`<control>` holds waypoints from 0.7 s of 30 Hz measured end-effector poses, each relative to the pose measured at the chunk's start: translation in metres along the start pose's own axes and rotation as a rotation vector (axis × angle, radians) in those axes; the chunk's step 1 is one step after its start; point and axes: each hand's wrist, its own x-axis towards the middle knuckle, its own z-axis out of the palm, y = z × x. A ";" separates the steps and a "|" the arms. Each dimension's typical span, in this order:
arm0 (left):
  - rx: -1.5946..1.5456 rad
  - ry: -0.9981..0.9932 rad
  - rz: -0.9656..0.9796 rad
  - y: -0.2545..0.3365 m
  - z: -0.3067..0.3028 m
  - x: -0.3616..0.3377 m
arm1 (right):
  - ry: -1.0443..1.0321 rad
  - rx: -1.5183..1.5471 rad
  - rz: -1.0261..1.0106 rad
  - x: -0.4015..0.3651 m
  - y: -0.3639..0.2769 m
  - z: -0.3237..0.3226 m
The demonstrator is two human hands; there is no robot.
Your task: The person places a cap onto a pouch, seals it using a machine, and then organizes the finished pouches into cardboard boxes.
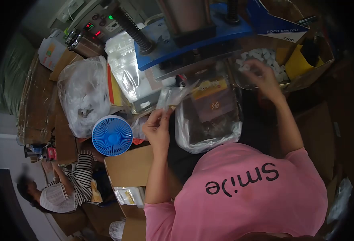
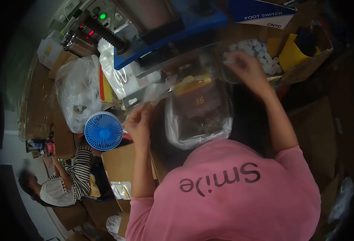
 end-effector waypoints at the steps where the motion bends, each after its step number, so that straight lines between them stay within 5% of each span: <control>1: 0.032 -0.047 -0.030 -0.003 0.009 -0.004 | -0.058 0.041 -0.036 -0.002 -0.012 0.008; 5: 0.060 -0.178 -0.072 -0.031 0.038 -0.024 | -0.336 0.029 -0.131 -0.009 -0.061 0.030; 10: -0.038 -0.324 -0.156 -0.043 0.043 -0.038 | -0.576 0.144 -0.109 -0.001 -0.043 0.052; 12: 0.007 -0.327 -0.236 -0.045 0.046 -0.032 | -0.569 0.300 -0.037 0.002 -0.033 0.056; 17: -0.107 -0.176 -0.352 -0.021 0.077 -0.001 | -0.025 -0.097 -0.081 0.012 -0.020 0.032; 21: -0.247 -0.131 -0.459 -0.027 0.091 0.018 | -0.024 -0.481 0.135 0.008 -0.025 -0.017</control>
